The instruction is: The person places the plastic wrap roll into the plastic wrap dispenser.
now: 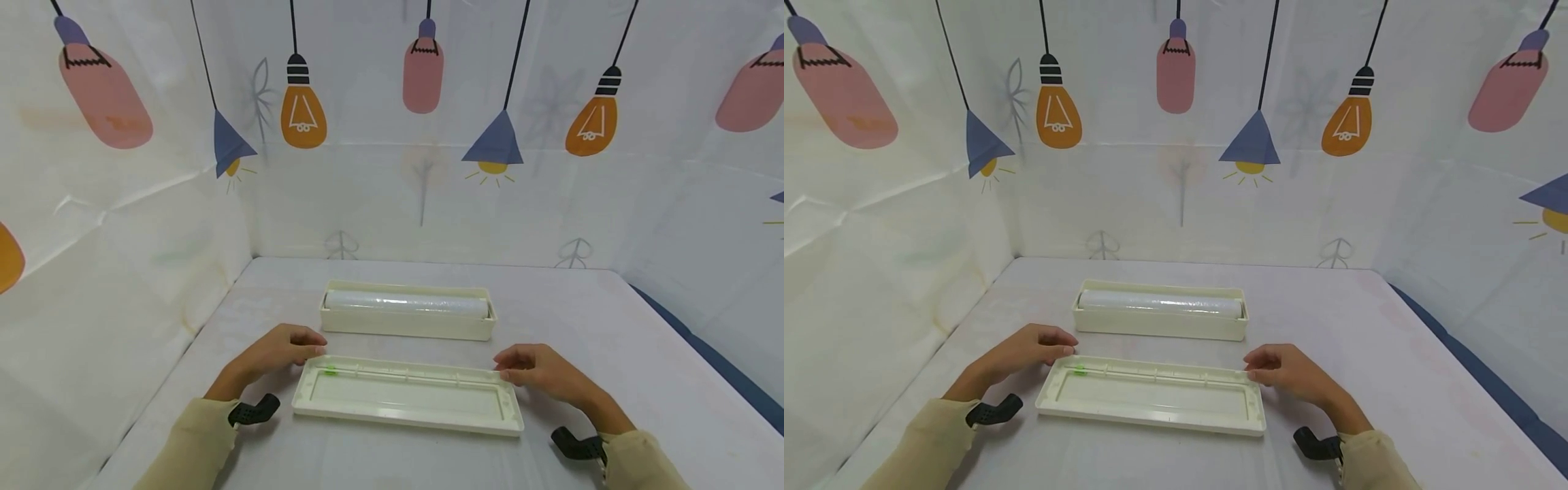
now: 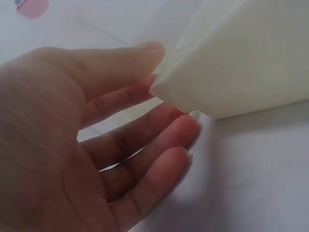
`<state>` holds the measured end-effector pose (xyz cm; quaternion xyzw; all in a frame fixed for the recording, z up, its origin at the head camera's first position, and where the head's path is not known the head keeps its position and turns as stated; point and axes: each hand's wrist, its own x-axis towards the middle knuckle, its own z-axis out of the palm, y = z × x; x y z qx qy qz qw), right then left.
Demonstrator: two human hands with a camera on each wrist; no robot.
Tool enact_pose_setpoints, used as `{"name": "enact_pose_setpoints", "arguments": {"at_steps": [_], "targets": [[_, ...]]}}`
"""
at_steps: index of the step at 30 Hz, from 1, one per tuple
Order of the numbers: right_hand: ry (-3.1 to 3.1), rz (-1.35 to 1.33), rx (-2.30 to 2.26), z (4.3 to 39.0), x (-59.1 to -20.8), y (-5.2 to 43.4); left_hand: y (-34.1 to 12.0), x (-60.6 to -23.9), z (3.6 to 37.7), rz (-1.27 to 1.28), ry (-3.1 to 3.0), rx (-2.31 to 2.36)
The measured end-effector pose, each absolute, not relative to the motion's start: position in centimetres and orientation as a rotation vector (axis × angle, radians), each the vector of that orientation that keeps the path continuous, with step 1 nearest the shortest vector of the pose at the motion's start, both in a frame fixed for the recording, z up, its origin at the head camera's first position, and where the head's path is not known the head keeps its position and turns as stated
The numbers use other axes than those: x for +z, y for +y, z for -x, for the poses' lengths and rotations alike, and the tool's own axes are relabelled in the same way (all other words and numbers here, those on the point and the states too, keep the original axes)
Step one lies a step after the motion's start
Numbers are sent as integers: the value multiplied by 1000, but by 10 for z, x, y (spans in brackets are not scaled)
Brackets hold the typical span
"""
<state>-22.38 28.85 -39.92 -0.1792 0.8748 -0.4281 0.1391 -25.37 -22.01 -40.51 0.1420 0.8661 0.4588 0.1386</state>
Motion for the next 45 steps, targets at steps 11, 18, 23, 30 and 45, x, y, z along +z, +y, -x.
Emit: {"name": "enact_pose_setpoints", "arguments": {"at_steps": [11,18,23,30,45], "targets": [[2553,589,-1199,223,-404,290,-220,-408,253,-449,2529,1327],[2587,609,-1204,223,-405,288,-218,-409,253,-444,2558,1328],[2611,571,-1208,221,-404,286,-219,-411,254,-443,2560,1354],[2623,548,-1267,223,-403,286,-218,-411,258,-450,2577,1356],[2783,392,-1354,225,-407,282,-210,-408,258,-322,2502,1543]]}}
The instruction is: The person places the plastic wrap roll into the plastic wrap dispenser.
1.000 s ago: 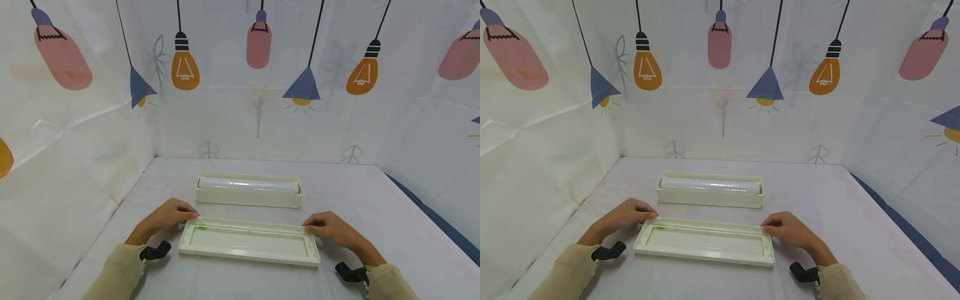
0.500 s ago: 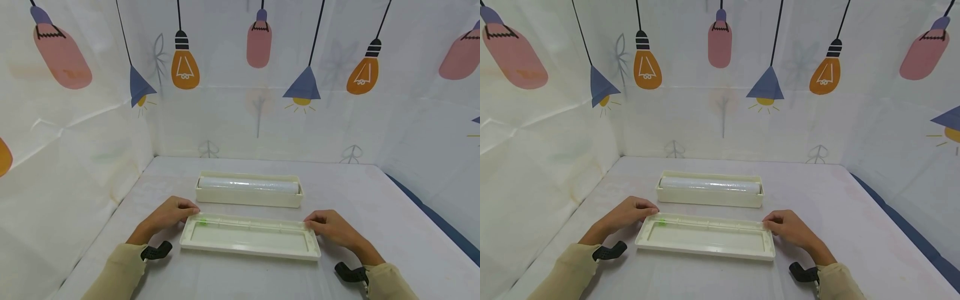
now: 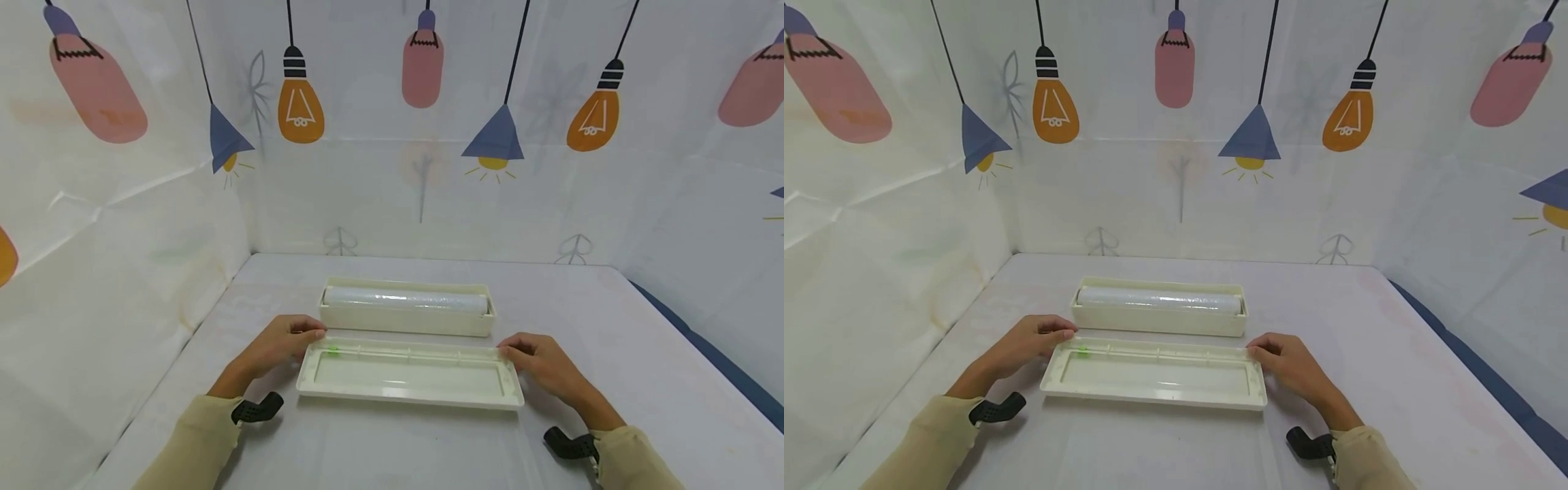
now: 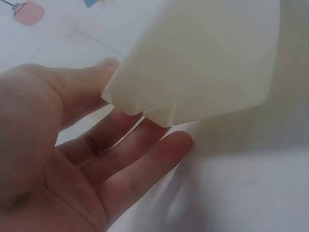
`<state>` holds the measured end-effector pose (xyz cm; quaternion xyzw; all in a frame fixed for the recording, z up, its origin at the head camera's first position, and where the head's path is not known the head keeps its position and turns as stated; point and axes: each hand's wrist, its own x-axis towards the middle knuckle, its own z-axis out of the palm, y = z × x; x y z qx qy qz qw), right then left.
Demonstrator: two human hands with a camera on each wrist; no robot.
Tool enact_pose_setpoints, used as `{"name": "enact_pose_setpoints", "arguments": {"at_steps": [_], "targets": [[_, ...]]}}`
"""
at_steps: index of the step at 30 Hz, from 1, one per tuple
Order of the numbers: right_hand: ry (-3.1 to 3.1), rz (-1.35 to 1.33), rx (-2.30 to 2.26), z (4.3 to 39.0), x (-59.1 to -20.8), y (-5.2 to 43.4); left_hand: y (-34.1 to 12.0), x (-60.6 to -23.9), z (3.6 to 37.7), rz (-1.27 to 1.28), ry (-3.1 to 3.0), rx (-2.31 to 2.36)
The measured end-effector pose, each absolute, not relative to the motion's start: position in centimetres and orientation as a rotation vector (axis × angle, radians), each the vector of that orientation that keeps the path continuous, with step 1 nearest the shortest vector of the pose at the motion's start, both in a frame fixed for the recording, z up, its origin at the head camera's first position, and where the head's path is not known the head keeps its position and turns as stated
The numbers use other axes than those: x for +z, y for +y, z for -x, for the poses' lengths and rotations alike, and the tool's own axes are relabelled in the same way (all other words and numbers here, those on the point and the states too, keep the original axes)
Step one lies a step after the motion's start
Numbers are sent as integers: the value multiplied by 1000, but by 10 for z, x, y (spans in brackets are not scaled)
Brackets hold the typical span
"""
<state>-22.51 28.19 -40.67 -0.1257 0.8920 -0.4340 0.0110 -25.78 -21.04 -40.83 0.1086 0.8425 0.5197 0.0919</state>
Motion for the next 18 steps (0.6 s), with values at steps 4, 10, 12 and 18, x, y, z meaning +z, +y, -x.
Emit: {"name": "enact_pose_setpoints", "arguments": {"at_steps": [4,10,12,18], "targets": [[2777,398,-1413,224,-406,280,-210,-408,257,-334,2462,1576],[2795,386,-1475,223,-409,280,-211,-409,256,-351,2487,1531],[2821,384,-1481,222,-409,280,-211,-408,256,-358,2503,1509],[2919,365,-1468,222,-409,279,-208,-405,257,-310,2491,1466]]}}
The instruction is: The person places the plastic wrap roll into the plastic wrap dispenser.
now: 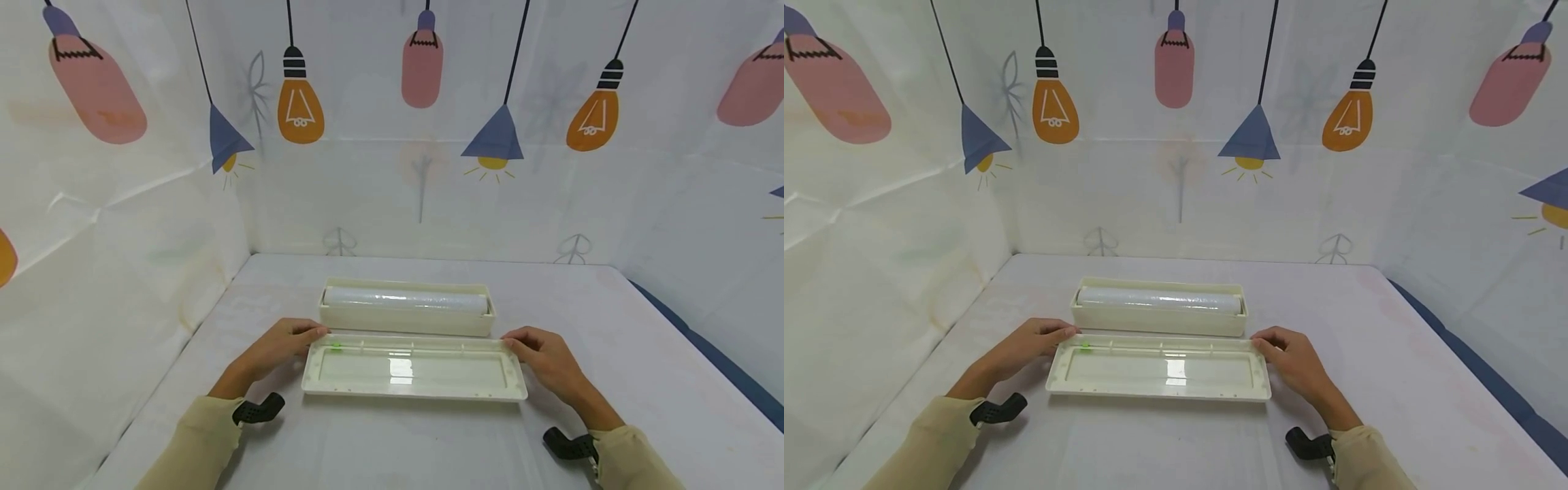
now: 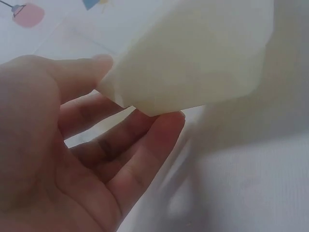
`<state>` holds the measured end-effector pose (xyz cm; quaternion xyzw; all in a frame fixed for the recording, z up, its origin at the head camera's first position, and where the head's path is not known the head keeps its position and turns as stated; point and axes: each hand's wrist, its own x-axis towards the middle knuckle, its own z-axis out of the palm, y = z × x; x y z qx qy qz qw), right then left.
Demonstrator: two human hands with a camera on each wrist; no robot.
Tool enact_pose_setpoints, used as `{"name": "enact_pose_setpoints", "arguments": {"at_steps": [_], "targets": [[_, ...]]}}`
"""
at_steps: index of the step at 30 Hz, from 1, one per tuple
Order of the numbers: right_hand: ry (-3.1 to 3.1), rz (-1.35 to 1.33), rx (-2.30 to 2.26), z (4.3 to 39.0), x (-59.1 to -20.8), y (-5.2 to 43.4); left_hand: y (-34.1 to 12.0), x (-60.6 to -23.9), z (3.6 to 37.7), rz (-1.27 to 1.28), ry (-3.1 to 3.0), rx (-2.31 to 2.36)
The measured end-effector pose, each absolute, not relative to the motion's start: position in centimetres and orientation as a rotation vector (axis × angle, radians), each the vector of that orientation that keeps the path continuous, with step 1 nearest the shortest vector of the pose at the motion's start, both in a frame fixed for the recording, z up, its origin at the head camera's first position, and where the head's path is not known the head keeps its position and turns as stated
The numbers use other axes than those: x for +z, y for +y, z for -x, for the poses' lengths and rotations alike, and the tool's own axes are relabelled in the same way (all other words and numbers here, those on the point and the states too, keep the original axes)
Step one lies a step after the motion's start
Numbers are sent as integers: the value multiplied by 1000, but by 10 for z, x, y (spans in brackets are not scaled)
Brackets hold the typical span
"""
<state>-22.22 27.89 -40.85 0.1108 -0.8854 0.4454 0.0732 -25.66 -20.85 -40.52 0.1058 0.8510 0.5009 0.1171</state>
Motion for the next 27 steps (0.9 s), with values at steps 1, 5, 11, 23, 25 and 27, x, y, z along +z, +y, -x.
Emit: {"name": "enact_pose_setpoints", "arguments": {"at_steps": [1,5,11,23,25,27], "targets": [[-2652,-327,1324,222,-408,279,-208,-405,257,-295,2484,1464],[-2623,-303,1259,221,-407,278,-206,-405,258,-260,2460,1455],[-2574,-249,1213,221,-404,278,-205,-403,257,-272,2426,1444],[-2508,-158,1296,221,-406,279,-198,-399,254,-208,2441,1529],[-2503,-150,1339,220,-406,280,-197,-398,253,-212,2427,1562],[-2505,-159,1374,221,-405,280,-197,-398,252,-226,2411,1590]]}}
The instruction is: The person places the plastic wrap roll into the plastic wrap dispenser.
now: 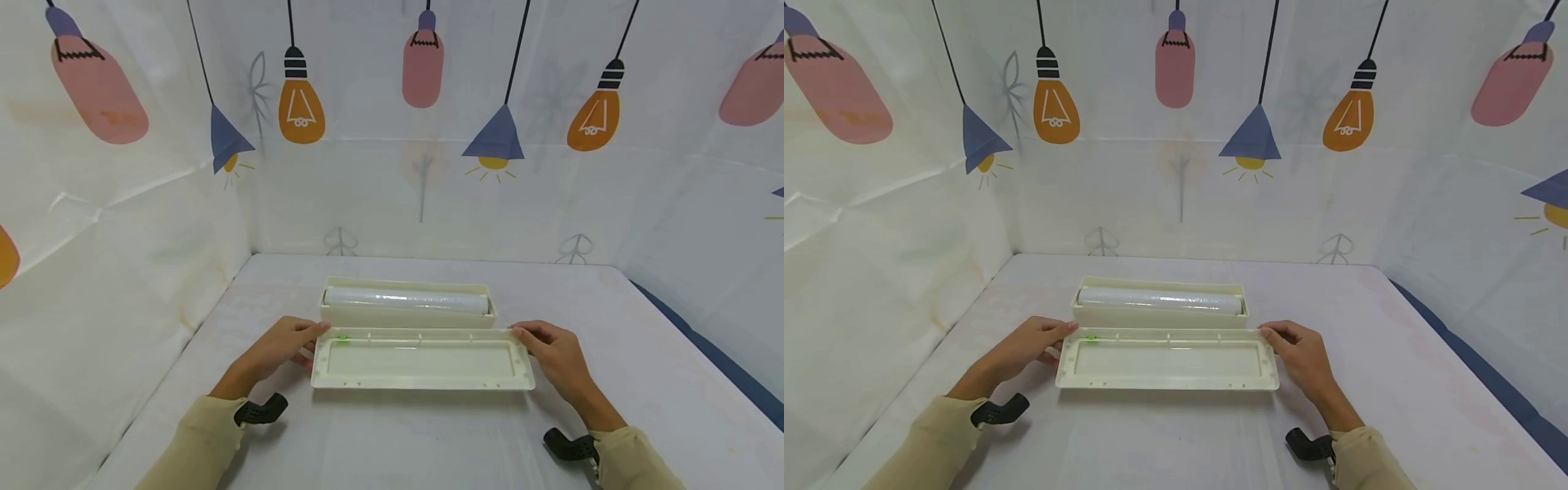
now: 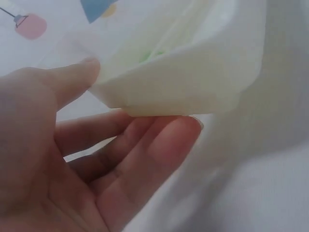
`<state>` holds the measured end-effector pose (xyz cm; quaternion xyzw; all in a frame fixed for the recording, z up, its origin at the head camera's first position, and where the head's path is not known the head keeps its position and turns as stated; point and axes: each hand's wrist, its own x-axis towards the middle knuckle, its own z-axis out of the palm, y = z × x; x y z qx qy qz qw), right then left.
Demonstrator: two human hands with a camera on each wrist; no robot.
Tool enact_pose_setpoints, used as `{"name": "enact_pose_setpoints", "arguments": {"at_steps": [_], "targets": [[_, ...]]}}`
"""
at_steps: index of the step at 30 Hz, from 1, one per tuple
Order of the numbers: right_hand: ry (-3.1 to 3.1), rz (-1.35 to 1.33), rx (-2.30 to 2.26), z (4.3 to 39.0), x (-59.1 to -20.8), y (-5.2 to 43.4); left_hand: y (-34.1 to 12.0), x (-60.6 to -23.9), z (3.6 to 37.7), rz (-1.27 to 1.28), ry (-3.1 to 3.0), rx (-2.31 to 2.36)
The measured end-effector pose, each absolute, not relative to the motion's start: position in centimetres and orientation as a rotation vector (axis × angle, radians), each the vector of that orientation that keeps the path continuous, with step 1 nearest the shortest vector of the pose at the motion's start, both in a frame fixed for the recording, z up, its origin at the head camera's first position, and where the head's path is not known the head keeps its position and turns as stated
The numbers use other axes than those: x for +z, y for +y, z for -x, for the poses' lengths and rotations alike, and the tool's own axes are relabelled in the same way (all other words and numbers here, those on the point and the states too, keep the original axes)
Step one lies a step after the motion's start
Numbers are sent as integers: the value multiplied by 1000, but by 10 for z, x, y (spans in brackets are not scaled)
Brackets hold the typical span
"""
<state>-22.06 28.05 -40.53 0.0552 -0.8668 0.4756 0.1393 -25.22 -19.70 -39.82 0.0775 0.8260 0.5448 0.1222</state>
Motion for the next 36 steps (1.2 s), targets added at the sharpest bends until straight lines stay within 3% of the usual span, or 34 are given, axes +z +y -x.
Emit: {"name": "enact_pose_setpoints", "arguments": {"at_steps": [18,36], "targets": [[-2468,-89,2027,226,-389,283,-198,-397,253,-399,2524,1633],[-2685,-168,2025,235,-383,286,-199,-388,252,-525,2702,1654]]}}
